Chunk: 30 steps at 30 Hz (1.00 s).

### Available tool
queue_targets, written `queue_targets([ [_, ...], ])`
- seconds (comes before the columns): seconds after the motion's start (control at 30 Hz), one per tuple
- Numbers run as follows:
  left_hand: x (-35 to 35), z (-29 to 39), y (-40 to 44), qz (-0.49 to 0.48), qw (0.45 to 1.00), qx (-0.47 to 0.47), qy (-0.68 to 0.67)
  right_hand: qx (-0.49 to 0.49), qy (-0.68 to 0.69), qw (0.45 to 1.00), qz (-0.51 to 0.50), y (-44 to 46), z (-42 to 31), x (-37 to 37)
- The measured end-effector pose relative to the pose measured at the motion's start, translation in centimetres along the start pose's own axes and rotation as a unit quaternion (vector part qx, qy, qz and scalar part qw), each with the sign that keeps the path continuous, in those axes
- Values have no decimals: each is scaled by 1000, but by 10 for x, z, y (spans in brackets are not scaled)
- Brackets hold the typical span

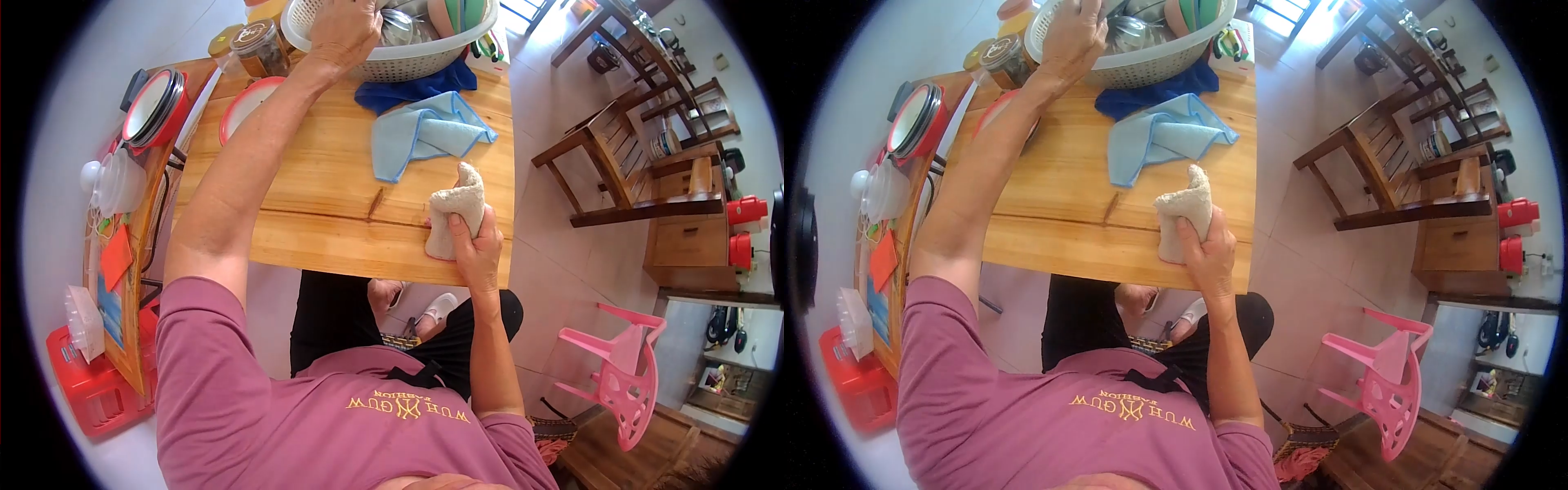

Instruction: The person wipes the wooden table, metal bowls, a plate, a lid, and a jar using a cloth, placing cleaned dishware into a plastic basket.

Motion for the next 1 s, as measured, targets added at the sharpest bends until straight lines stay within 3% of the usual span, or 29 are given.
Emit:
queue_targets([
  [0.27,22,14,-3,27,984,109,140,-4,13,1000,5,1,3,0],
  [0.53,29,21,-2,-78,994,66,40,-1,17,1000,5,1,2,0],
  [0.77,35,24,-4,-97,994,55,-18,1,10,1000,10,1,1,0],
  [0.83,32,22,-6,-61,994,81,-39,0,19,1000,12,1,1,0],
  [0.9,24,25,-10,-15,982,185,29,-4,26,1000,15,1,4,0],
  [0.93,20,22,-15,-16,982,184,29,-3,26,1000,15,0,3,-1],
  [1.0,7,7,-27,-56,995,79,2,5,19,1000,9,0,1,-2],
])
Point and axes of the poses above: each hand's wrist, its own y-axis towards the middle knuckle, its own x-axis out of the palm, z = x × y, the point moved 4 cm from there along y, towards the middle knuckle, and after that the axes turned 1 degree about -z, right-handed, at the moved point
